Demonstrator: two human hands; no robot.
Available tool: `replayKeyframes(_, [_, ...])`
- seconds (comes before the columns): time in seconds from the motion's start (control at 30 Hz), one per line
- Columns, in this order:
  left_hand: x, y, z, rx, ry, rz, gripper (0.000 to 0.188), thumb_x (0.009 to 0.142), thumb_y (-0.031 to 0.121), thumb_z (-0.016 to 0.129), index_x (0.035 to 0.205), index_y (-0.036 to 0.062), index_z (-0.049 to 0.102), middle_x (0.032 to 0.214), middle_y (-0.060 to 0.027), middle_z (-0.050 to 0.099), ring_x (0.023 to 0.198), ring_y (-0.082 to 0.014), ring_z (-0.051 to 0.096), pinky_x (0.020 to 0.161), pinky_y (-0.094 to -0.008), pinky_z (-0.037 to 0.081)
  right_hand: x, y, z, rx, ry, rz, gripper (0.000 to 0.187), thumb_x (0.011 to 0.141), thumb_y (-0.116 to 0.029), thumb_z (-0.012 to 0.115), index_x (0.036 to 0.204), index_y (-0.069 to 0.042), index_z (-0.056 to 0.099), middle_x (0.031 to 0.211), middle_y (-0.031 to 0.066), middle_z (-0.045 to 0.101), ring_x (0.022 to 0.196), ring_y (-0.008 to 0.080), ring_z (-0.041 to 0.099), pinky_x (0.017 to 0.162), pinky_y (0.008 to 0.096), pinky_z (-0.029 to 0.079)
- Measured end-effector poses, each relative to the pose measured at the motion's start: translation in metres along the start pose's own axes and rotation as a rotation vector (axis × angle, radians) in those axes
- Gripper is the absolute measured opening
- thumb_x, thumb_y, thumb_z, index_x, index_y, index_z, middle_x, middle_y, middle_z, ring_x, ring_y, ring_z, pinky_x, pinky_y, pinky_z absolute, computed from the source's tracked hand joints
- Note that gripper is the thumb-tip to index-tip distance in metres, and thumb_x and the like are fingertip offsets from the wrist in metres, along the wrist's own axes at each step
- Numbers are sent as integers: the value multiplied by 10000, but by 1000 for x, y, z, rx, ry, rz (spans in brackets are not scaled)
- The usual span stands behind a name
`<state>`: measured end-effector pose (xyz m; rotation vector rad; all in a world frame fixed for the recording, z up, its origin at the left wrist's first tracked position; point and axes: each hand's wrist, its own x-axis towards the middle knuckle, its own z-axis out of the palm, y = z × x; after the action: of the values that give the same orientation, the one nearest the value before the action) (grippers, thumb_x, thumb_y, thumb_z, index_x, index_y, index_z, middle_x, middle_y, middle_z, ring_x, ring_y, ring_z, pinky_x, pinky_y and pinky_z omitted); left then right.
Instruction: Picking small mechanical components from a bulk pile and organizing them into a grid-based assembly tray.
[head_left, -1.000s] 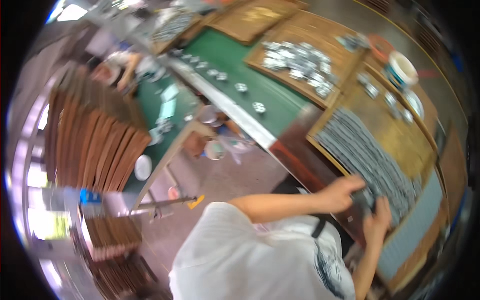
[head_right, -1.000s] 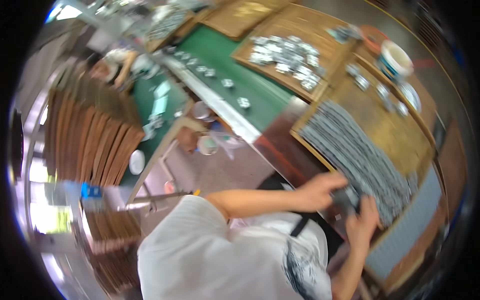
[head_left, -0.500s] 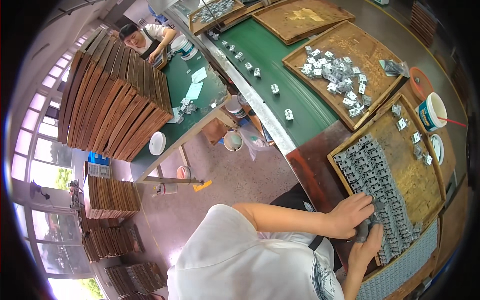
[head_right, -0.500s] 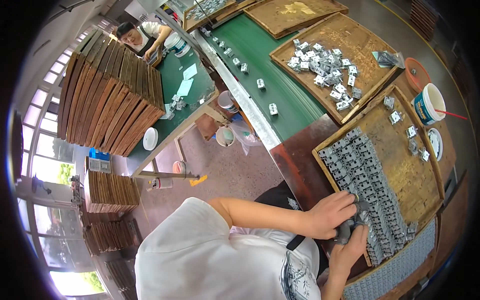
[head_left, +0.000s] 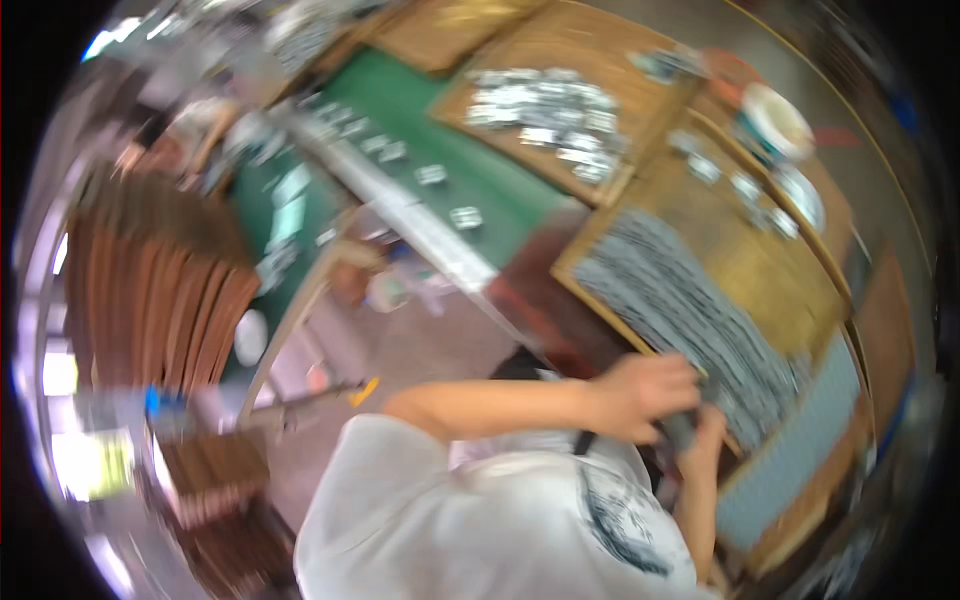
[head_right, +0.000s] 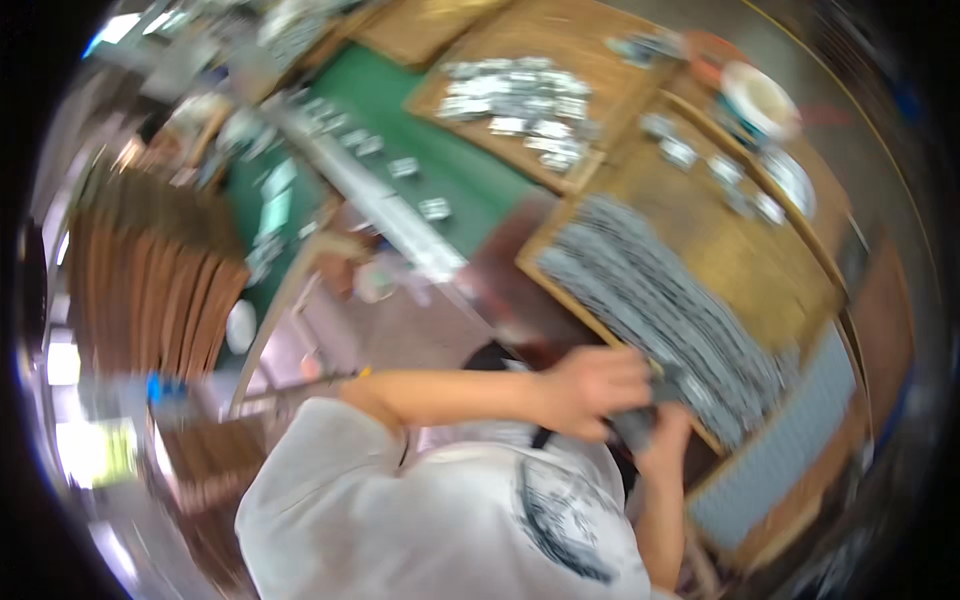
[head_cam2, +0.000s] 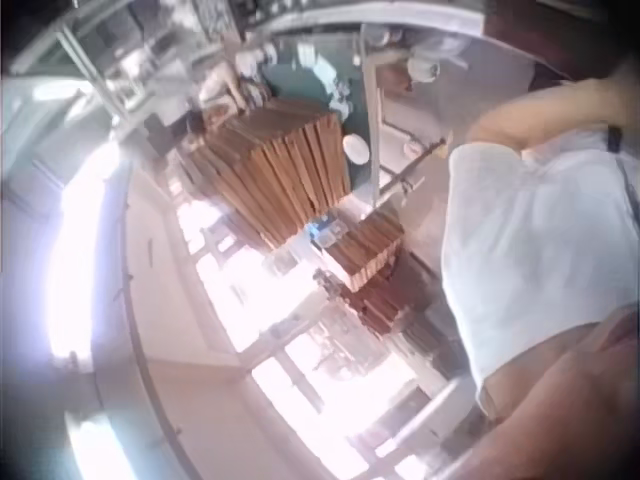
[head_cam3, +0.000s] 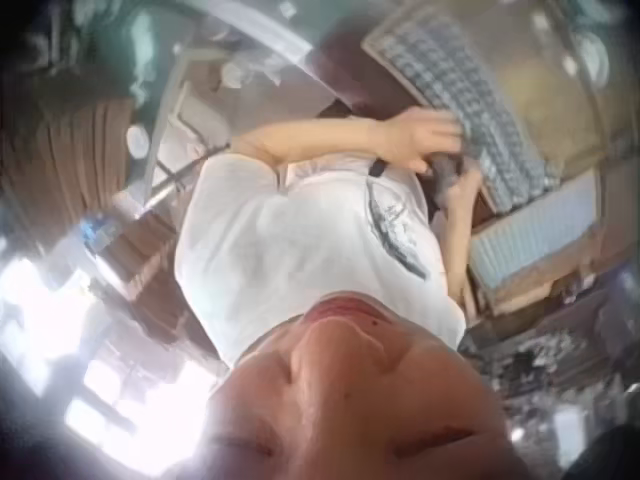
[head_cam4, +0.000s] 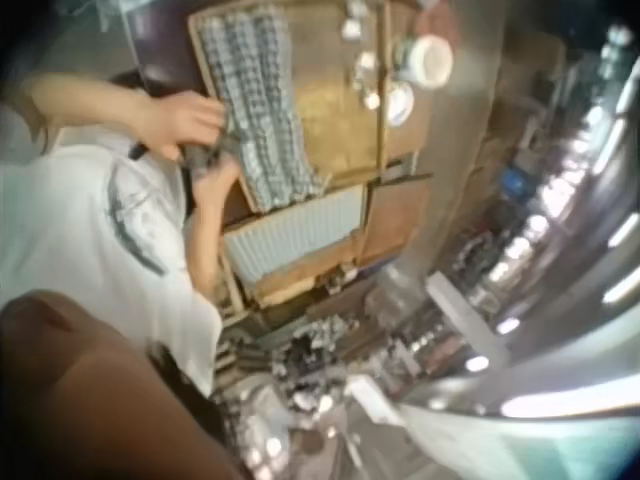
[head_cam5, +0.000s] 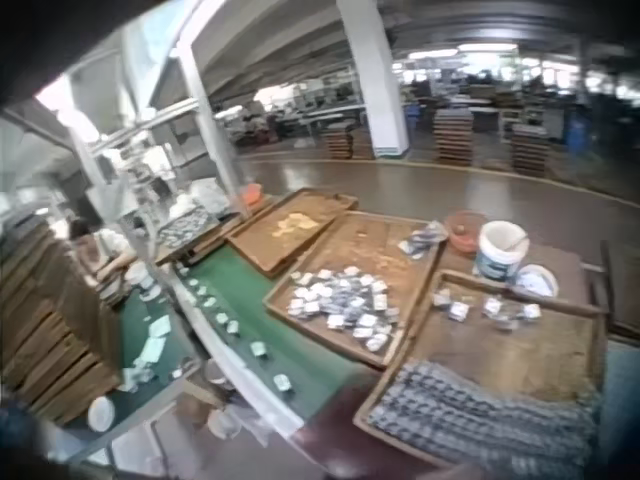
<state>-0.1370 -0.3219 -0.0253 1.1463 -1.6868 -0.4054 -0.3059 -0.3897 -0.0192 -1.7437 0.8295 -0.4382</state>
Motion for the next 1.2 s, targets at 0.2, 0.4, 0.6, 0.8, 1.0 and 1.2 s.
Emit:
replayKeyframes(0.2, [58, -29, 2, 132, -60, -163, 392, 629, 80, 741, 977, 45, 564, 965, -199, 486, 907, -390, 503, 780, -420, 451, 8, -2, -58, -221, 56, 31, 342, 838, -301, 715, 989, -7, 627, 785, 107, 646, 701, 178, 604, 651, 307, 483])
replayKeyframes(0.4, [162, -91, 77, -56, -236, -405, 527, 716, 69, 725, 1223, 62, 580, 1040, -154, 592, 994, -320, 576, 854, -384, 466, -47, 63, -160, 269, 606, 224, 114, 923, -129, 625, 937, -24, 667, 737, 8, 628, 618, 83, 567, 557, 249, 449])
replayKeyframes(0.6, [203, -169, 152, -198, -505, -545, 411, 768, 40, 693, 1173, 30, 622, 972, -57, 672, 918, -160, 605, 817, -288, 479, -64, 144, -290, 55, 948, 330, 138, 892, -131, 602, 923, -26, 685, 705, 20, 632, 600, 83, 543, 549, 247, 404])
replayKeyframes(0.8, [212, -146, 174, -264, -659, -762, 366, 780, 19, 650, 1144, -14, 633, 1035, -74, 675, 962, -184, 608, 873, -301, 465, -31, 250, -398, -172, 1036, 466, 247, 844, -155, 592, 1020, -2, 675, 814, 104, 671, 700, 187, 605, 644, 319, 468])
replayKeyframes(1.0, [211, -124, 170, -278, -639, -774, 500, 761, -45, 566, 1260, -24, 559, 1103, -120, 654, 1046, -221, 595, 915, -293, 449, 38, 265, -435, -592, 883, 639, 375, 833, -230, 603, 1154, -43, 650, 1015, 179, 686, 928, 292, 646, 783, 395, 489])
replayKeyframes(1.2, [193, -126, 165, -70, -563, -669, 630, 744, 138, 693, 1327, 18, 486, 1226, -238, 520, 1152, -383, 526, 958, -398, 454, 59, 323, -464, -433, 884, 690, 492, 782, -348, 596, 1176, -60, 651, 1181, 225, 648, 1143, 402, 581, 977, 440, 437])
